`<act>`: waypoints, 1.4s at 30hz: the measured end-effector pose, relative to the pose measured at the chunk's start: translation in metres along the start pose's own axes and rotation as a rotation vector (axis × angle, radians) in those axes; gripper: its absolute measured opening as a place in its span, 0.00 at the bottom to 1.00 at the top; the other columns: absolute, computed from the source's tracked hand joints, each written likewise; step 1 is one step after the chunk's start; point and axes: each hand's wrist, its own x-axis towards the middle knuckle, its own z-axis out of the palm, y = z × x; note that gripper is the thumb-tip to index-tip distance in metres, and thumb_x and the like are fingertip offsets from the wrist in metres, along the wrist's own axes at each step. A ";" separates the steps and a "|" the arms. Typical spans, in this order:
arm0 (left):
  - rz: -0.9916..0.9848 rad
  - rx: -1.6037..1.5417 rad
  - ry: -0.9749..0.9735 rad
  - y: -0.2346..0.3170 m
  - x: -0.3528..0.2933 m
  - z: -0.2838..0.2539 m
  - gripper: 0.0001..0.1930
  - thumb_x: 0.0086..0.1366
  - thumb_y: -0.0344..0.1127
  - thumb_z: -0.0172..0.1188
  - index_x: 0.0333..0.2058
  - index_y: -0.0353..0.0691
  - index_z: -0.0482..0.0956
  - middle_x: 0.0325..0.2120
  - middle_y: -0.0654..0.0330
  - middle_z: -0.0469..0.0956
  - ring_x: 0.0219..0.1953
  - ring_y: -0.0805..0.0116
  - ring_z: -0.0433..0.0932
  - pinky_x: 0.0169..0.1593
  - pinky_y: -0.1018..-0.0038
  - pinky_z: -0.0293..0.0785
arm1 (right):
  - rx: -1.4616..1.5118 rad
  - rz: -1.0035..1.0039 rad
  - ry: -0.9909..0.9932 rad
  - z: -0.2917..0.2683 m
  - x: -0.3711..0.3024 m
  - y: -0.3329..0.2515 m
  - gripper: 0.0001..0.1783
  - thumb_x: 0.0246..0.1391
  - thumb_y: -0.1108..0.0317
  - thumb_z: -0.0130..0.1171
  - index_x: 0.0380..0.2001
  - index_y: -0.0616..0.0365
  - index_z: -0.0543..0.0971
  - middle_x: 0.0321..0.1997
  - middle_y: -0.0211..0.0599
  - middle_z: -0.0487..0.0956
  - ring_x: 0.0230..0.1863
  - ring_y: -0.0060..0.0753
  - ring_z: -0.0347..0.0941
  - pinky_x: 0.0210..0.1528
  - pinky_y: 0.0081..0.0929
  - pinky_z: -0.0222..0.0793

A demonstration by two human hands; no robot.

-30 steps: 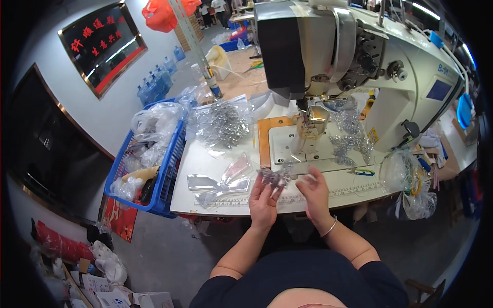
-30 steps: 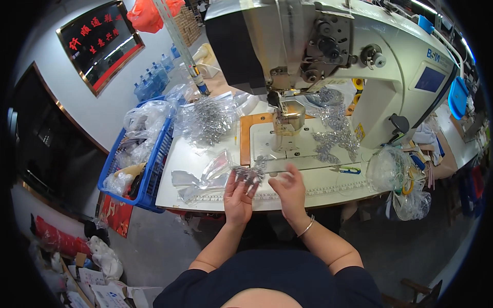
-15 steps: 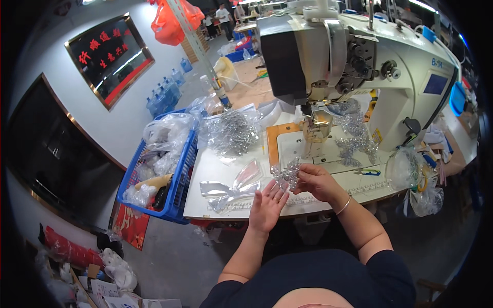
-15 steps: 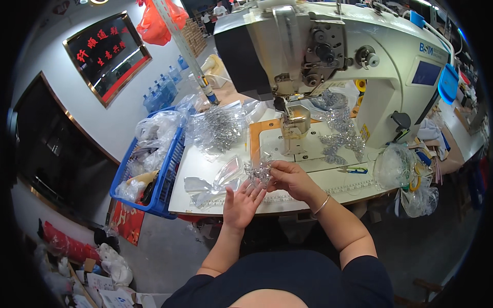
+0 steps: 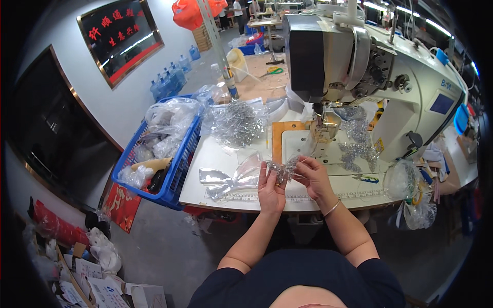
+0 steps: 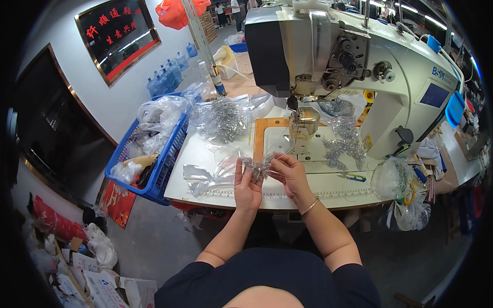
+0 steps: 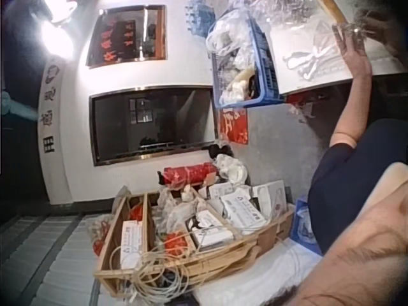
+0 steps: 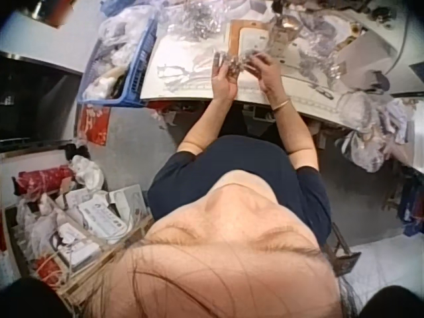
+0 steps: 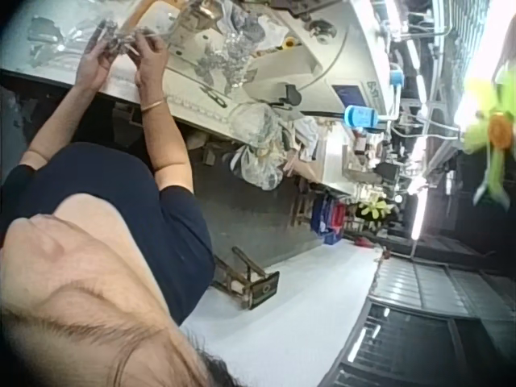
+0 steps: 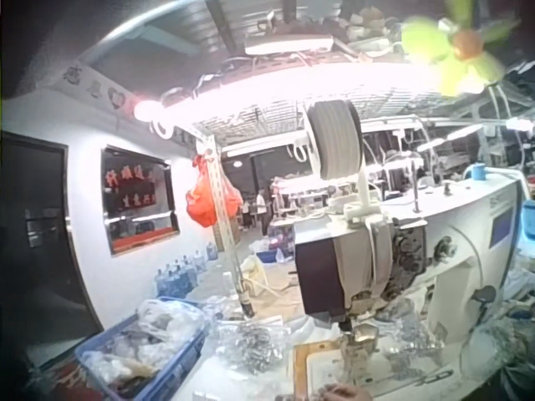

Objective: The person uses a sewing machine to stitch small, silver, star-shaped decorations onto clear plastic sheets. They repeatedly pick up a decoration, place it under the machine's needle, sew it, and then trim the excess thread with scissors. The finished items are placed on the table.

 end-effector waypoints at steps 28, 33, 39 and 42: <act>-0.223 -0.355 -0.186 0.034 -0.020 -0.030 0.23 0.65 0.38 0.43 0.59 0.50 0.60 0.58 0.60 0.62 0.62 0.52 0.56 0.63 0.53 0.51 | 0.156 0.105 0.088 0.009 -0.016 0.034 0.13 0.53 0.72 0.56 0.43 0.58 0.75 0.37 0.33 0.78 0.35 0.26 0.77 0.38 0.24 0.77; -0.208 -0.352 -0.159 0.032 -0.020 -0.034 0.22 0.64 0.38 0.43 0.57 0.51 0.63 0.57 0.60 0.64 0.61 0.52 0.57 0.63 0.53 0.51 | 0.171 0.106 0.079 0.010 -0.017 0.035 0.13 0.52 0.72 0.57 0.42 0.59 0.75 0.36 0.32 0.78 0.34 0.26 0.77 0.39 0.24 0.77; -0.210 -0.351 -0.193 0.030 -0.018 -0.039 0.22 0.63 0.39 0.44 0.57 0.50 0.64 0.57 0.59 0.65 0.62 0.52 0.56 0.64 0.52 0.48 | 0.185 0.108 0.084 0.009 -0.018 0.037 0.12 0.52 0.72 0.57 0.42 0.59 0.75 0.36 0.32 0.77 0.34 0.25 0.76 0.39 0.24 0.77; -0.206 -0.371 -0.213 0.029 -0.018 -0.040 0.22 0.63 0.39 0.45 0.57 0.49 0.64 0.57 0.59 0.64 0.62 0.52 0.56 0.64 0.53 0.48 | 0.189 0.115 0.094 0.008 -0.019 0.038 0.12 0.52 0.72 0.57 0.42 0.58 0.75 0.36 0.32 0.77 0.35 0.26 0.76 0.39 0.24 0.76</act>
